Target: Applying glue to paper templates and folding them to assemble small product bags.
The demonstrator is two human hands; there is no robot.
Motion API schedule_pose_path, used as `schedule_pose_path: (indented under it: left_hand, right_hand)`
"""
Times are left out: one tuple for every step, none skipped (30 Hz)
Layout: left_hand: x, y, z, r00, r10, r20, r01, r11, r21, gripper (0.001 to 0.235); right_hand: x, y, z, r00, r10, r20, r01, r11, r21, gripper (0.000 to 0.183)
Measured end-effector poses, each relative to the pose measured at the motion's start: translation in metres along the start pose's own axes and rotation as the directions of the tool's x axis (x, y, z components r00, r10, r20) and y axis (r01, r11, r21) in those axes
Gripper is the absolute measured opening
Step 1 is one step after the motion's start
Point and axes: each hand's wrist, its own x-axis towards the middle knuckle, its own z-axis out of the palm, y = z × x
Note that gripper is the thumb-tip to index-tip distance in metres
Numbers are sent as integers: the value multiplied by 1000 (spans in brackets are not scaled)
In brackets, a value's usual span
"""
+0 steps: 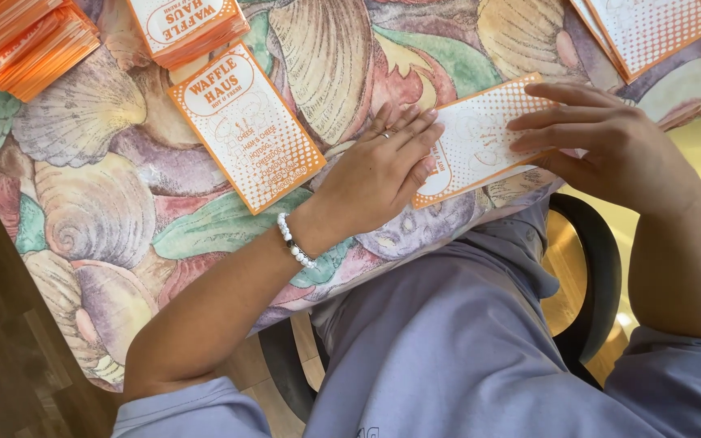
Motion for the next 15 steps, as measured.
schedule_pose_path:
  left_hand:
    - [-1,-2,4,1000,-12,26,13,1000,-7,49]
    - [-2,-1,4,1000,-14,25,14,1000,-6,49]
    - [-2,-1,4,999,-12,39,12,1000,9,49]
    - [-2,-1,4,999,-11,52,10,1000,24,50]
    - [-2,-1,4,999,-11,53,10,1000,23,50]
    - [-2,-2,5,999,-9,51,7,999,36,50]
    - [-2,-2,5,999,-7,50,5,999,48,50]
    - [-2,-2,5,999,-9,51,6,999,46,50]
    - [-2,-1,5,999,-9,53,5,998,64,50]
    - [-2,-1,5,998,-9,55,5,997,82,50]
    - [-2,0,5,998,-11,55,7,997,80,50]
    - [-2,1,5,999,-14,51,9,995,96,50]
    - [-2,2,5,999,-17,48,12,994,112,51]
    - [-2,8,3,999,-19,48,13,994,110,51]
    - [-2,13,1,998,-38,43,31,988,150,49]
  right_hand:
    - [0,1,2,1000,-14,-8,14,1000,21,12]
    - [0,1,2,1000,-16,-9,16,1000,22,12]
    - [-1,1,3,1000,-4,-5,5,999,42,12]
    - [-1,0,3,1000,7,-2,-7,998,62,12]
    - [-3,1,4,1000,7,-2,-7,998,63,12]
    - [-6,2,4,999,41,8,-41,996,77,19]
    - [-9,3,5,997,75,20,-77,993,92,28]
    - [-13,2,4,997,76,21,-78,993,94,28]
    - [-16,1,3,995,100,-6,-98,985,144,38]
    - [-20,-1,1,992,125,-31,-116,974,194,49]
    - [-24,-3,0,992,125,-28,-117,974,195,49]
    - [-29,-5,-1,984,155,-87,-134,970,204,52]
    - [-33,-8,-2,972,184,-146,-151,965,214,55]
    - [-40,-6,3,972,185,-143,-152,965,214,55]
    - [-47,-5,7,941,270,-205,-221,947,233,49]
